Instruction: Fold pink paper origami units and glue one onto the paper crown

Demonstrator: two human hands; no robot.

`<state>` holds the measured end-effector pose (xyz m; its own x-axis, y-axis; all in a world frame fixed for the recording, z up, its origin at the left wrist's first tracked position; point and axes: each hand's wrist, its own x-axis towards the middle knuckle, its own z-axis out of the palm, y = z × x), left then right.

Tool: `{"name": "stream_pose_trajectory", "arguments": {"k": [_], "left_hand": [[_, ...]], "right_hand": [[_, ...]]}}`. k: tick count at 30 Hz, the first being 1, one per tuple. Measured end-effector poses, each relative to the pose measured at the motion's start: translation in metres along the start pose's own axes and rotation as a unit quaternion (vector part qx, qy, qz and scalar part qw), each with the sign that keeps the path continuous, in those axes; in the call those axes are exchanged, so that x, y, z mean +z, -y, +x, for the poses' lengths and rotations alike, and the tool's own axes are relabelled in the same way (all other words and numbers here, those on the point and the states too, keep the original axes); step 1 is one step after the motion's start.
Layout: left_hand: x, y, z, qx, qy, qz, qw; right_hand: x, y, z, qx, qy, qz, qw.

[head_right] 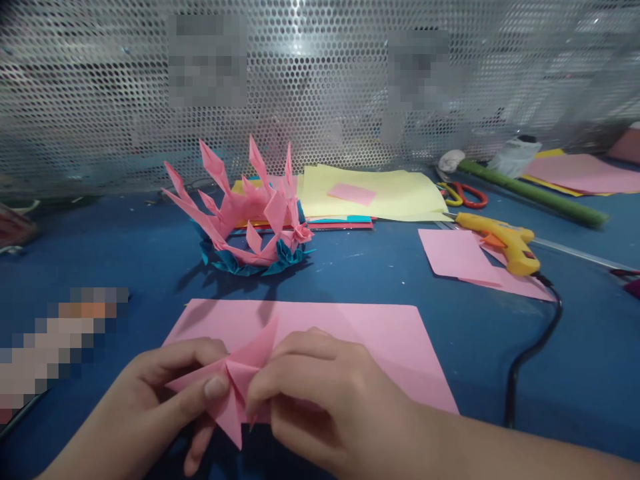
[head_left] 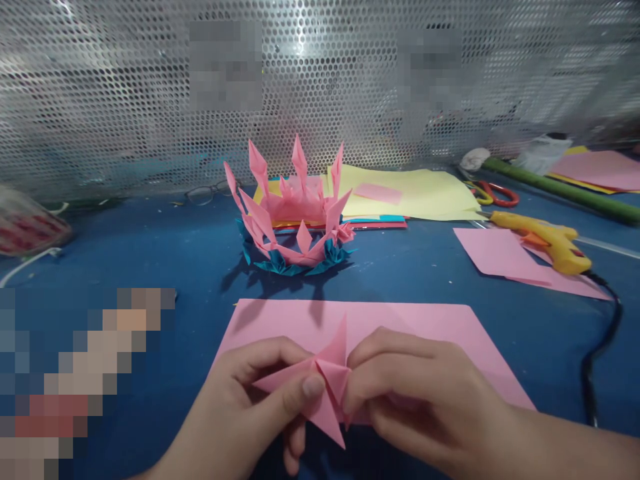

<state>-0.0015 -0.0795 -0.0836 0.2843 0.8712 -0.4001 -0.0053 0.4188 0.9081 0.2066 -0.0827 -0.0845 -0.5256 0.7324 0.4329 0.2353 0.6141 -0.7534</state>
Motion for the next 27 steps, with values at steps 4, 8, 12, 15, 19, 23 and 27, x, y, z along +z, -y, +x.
{"name": "stream_pose_trajectory", "arguments": {"k": [4, 8, 12, 15, 19, 23, 27], "left_hand": [[-0.002, 0.003, 0.001, 0.008, 0.014, 0.009, 1.000], [-0.006, 0.008, 0.003, 0.018, 0.035, -0.008, 0.999], [-0.003, 0.008, 0.001, 0.015, 0.032, -0.008, 0.999], [0.003, 0.002, -0.004, 0.010, -0.028, 0.056, 0.998], [0.007, -0.004, -0.008, -0.001, -0.052, 0.107, 0.993], [0.004, -0.003, -0.006, 0.002, -0.041, 0.106, 0.993], [0.000, 0.002, 0.000, 0.046, -0.003, 0.101, 0.994]], "right_hand": [[-0.001, -0.002, -0.003, -0.058, 0.008, -0.038, 0.998], [-0.002, -0.001, -0.008, -0.060, 0.041, -0.054, 0.996], [-0.001, -0.001, -0.008, -0.060, 0.074, -0.071, 0.993], [0.003, -0.003, -0.010, -0.081, 0.085, -0.108, 0.987], [0.012, -0.006, -0.013, -0.075, 0.055, -0.115, 0.989], [0.017, -0.009, -0.016, -0.051, -0.022, -0.050, 0.997], [0.011, -0.005, -0.017, -0.031, -0.003, -0.023, 0.999]]}}
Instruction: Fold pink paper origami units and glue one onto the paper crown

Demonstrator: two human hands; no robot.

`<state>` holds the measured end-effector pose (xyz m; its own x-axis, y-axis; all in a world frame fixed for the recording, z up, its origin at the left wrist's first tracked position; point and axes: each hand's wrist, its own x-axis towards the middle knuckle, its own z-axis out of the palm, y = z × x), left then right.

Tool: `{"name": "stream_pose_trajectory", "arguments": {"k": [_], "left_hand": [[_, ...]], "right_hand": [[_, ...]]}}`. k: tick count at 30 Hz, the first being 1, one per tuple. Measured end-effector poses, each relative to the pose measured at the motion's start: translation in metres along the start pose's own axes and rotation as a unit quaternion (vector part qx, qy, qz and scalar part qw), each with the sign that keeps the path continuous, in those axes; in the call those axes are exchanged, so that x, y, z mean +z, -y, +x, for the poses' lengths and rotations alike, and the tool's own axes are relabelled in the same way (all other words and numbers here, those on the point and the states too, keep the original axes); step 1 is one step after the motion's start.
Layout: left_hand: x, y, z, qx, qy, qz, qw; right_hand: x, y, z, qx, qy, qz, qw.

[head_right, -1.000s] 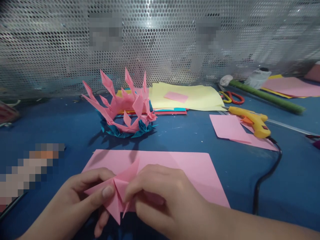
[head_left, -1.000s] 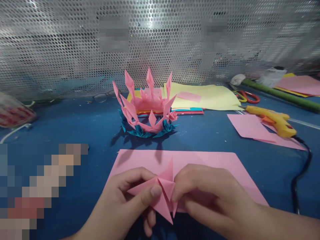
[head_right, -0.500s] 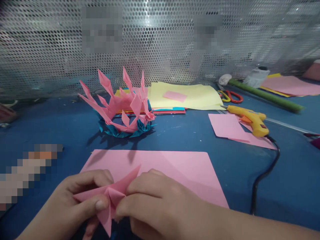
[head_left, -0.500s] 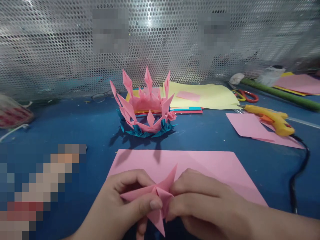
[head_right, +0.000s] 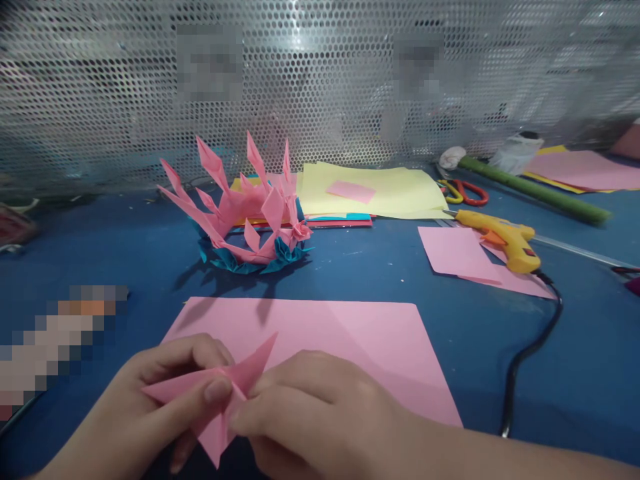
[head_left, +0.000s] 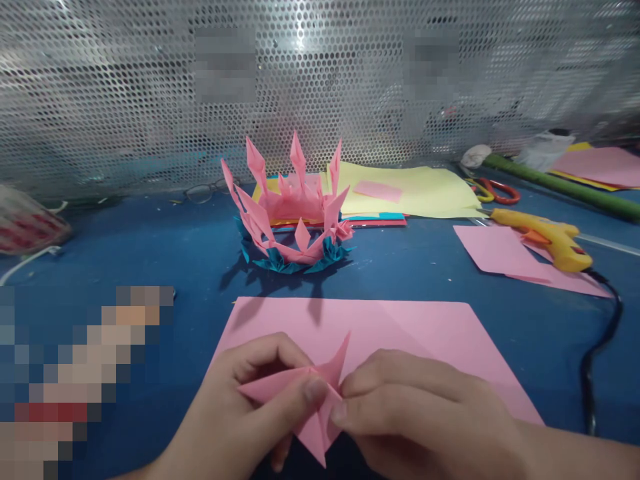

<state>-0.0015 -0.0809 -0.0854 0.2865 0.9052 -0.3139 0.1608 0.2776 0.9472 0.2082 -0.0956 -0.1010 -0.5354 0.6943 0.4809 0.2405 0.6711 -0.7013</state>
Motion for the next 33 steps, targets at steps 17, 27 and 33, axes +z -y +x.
{"name": "stream_pose_trajectory", "arguments": {"k": [17, 27, 33], "left_hand": [[0.004, -0.007, -0.006, -0.015, -0.051, 0.037, 0.998], [0.007, -0.006, -0.004, 0.009, -0.055, 0.082, 0.995], [0.008, -0.005, -0.004, 0.023, -0.041, 0.075, 0.996]], "right_hand": [[-0.019, -0.001, 0.015, 0.041, 0.094, 0.074, 0.992], [-0.002, 0.002, 0.021, 0.383, -0.012, 0.402, 0.832], [-0.001, 0.005, 0.020, 0.390, -0.009, 0.347, 0.853]]}}
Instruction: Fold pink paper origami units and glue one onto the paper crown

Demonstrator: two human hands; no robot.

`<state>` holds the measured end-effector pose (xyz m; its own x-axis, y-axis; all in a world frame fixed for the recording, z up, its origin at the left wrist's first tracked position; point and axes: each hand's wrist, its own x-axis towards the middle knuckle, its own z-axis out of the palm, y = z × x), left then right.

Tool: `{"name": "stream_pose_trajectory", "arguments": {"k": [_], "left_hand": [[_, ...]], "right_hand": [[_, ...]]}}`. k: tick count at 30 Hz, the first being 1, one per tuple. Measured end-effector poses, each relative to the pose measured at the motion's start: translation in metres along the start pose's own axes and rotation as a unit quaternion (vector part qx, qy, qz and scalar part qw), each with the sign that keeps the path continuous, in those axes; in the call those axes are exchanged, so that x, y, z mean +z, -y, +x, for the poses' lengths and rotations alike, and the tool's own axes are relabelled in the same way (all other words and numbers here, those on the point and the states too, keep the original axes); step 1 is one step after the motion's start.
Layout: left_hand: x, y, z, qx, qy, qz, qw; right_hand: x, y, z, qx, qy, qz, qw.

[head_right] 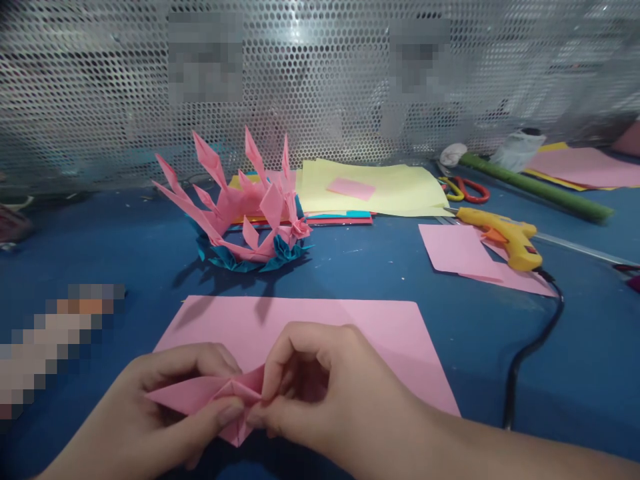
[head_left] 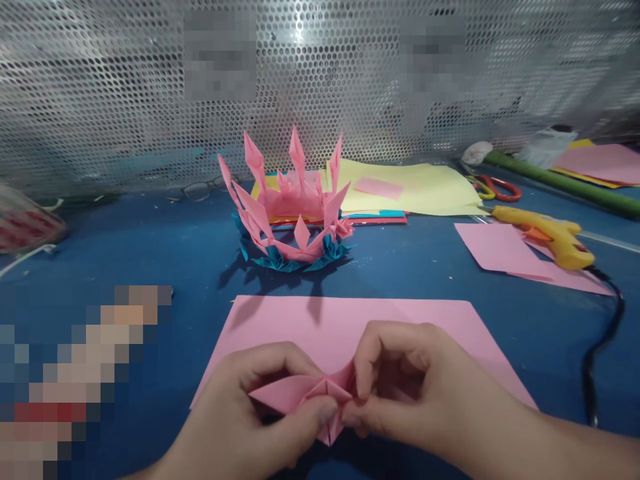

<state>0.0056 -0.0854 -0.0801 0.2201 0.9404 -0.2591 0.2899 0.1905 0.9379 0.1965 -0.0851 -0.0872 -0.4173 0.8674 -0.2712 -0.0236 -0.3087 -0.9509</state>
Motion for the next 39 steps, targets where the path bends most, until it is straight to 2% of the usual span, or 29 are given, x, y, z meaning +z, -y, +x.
{"name": "stream_pose_trajectory", "arguments": {"k": [5, 9, 13, 16, 20, 23, 27, 31, 35, 37, 39], "left_hand": [[-0.001, 0.000, 0.000, -0.018, 0.018, -0.029, 0.999], [-0.001, -0.001, 0.000, -0.028, 0.023, -0.053, 0.998], [0.000, 0.001, 0.001, 0.009, 0.014, -0.032, 0.999], [0.001, 0.004, 0.001, 0.037, -0.001, -0.031, 0.999], [0.002, 0.004, -0.001, 0.041, -0.012, -0.059, 0.997], [0.000, 0.006, -0.001, 0.059, -0.016, -0.065, 0.996], [-0.007, 0.014, 0.004, 0.103, 0.038, -0.067, 0.992], [-0.010, 0.021, 0.009, 0.122, 0.065, -0.066, 0.988], [-0.010, 0.024, 0.007, 0.196, 0.067, -0.020, 0.978], [-0.010, 0.024, 0.005, 0.214, 0.062, -0.006, 0.975], [-0.011, 0.024, 0.003, 0.212, 0.052, -0.012, 0.976]], "right_hand": [[-0.001, -0.003, 0.000, -0.033, -0.016, -0.037, 0.999], [0.000, -0.003, -0.004, -0.100, -0.027, -0.151, 0.983], [0.000, -0.003, -0.006, -0.123, -0.019, -0.203, 0.971], [-0.003, -0.004, -0.004, -0.131, -0.012, -0.209, 0.969], [-0.005, -0.006, -0.001, -0.170, -0.001, -0.220, 0.961], [-0.002, -0.006, -0.001, -0.160, -0.002, -0.200, 0.967], [0.002, -0.001, -0.005, -0.150, -0.033, -0.187, 0.970], [0.002, 0.001, -0.009, -0.203, -0.057, -0.215, 0.954], [0.001, 0.000, -0.011, -0.267, -0.054, -0.226, 0.935], [0.002, -0.002, -0.009, -0.263, -0.047, -0.214, 0.940], [0.003, -0.003, -0.005, -0.228, -0.061, -0.164, 0.958]]}}
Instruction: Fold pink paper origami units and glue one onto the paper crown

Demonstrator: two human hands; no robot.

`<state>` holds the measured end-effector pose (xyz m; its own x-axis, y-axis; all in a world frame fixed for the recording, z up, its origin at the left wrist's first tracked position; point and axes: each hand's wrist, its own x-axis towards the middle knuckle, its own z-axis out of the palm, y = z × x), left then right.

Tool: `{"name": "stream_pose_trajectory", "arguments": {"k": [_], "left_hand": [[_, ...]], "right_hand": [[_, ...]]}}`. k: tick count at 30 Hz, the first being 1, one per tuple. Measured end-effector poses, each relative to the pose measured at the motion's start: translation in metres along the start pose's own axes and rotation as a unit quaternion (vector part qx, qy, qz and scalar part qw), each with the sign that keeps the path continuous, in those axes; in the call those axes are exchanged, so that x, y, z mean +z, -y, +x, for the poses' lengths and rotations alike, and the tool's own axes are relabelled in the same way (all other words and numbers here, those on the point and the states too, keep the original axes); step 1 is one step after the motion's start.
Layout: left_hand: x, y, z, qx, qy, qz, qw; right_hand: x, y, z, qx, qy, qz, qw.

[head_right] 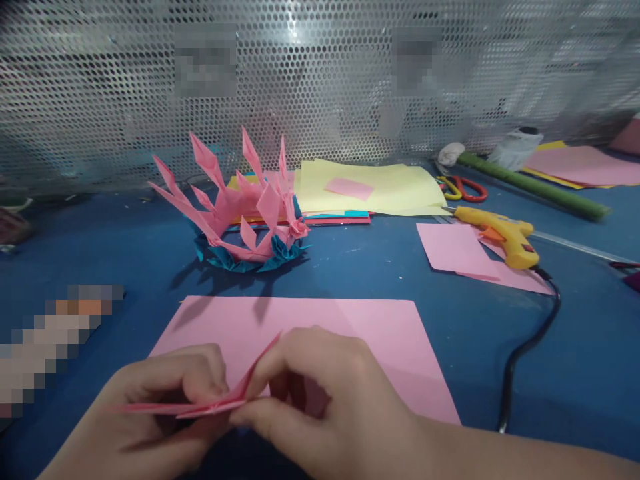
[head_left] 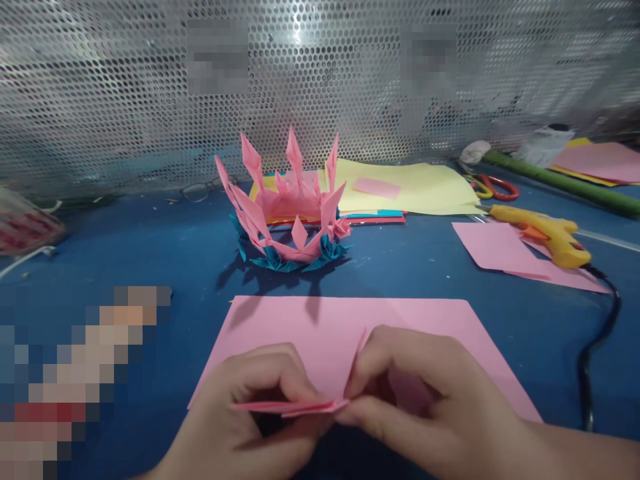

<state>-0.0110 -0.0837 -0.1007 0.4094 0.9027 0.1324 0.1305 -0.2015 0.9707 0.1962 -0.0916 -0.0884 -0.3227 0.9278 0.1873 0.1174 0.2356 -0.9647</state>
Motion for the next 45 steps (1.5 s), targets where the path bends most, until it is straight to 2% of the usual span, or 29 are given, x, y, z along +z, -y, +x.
{"name": "stream_pose_trajectory", "arguments": {"k": [3, 5, 6, 8, 9, 10, 11, 12, 17, 22, 25, 29, 34, 39, 45], "left_hand": [[-0.001, 0.001, 0.001, -0.032, 0.004, -0.030, 0.999], [-0.001, 0.003, 0.003, -0.046, 0.009, -0.051, 0.998], [-0.001, 0.003, 0.004, -0.045, 0.006, -0.059, 0.997], [-0.002, 0.005, 0.005, -0.037, -0.013, -0.070, 0.997], [-0.002, 0.005, 0.006, -0.042, -0.027, -0.074, 0.996], [-0.003, 0.004, 0.006, -0.048, -0.035, -0.080, 0.995], [-0.003, 0.004, 0.006, -0.056, -0.044, -0.089, 0.993], [-0.004, 0.002, 0.006, -0.066, -0.052, -0.101, 0.991], [-0.004, -0.007, 0.006, -0.120, -0.100, -0.156, 0.975], [0.003, -0.014, 0.009, -0.178, -0.121, -0.197, 0.956], [0.005, -0.011, 0.011, -0.167, -0.127, -0.194, 0.958], [0.003, -0.007, 0.012, -0.164, -0.118, -0.161, 0.966], [0.001, -0.007, 0.012, -0.147, -0.100, -0.144, 0.974], [0.000, -0.010, 0.014, -0.104, -0.063, -0.131, 0.984], [0.002, -0.015, 0.016, -0.073, -0.073, -0.100, 0.990]], "right_hand": [[0.002, -0.003, 0.003, 0.081, -0.048, 0.082, 0.992], [-0.001, -0.005, 0.003, 0.087, -0.035, 0.078, 0.992], [-0.003, -0.005, 0.003, 0.062, -0.011, 0.051, 0.997], [-0.008, -0.006, 0.000, -0.067, 0.046, -0.053, 0.995], [-0.010, -0.006, -0.001, -0.146, 0.060, -0.104, 0.982], [-0.012, -0.006, -0.003, -0.195, 0.046, -0.151, 0.968], [-0.013, -0.005, -0.004, -0.243, 0.008, -0.185, 0.952], [-0.014, -0.005, -0.005, -0.272, 0.028, -0.229, 0.934], [-0.019, 0.002, -0.004, -0.332, 0.061, -0.365, 0.867], [-0.023, 0.002, 0.001, -0.337, 0.072, -0.413, 0.843], [-0.021, -0.005, 0.001, -0.326, 0.056, -0.397, 0.856], [-0.017, -0.012, 0.002, -0.271, 0.038, -0.334, 0.902], [-0.016, -0.008, 0.006, -0.218, 0.022, -0.223, 0.950], [-0.014, -0.004, 0.004, -0.187, 0.030, -0.195, 0.962], [-0.011, -0.003, 0.000, -0.141, 0.006, -0.200, 0.970]]}}
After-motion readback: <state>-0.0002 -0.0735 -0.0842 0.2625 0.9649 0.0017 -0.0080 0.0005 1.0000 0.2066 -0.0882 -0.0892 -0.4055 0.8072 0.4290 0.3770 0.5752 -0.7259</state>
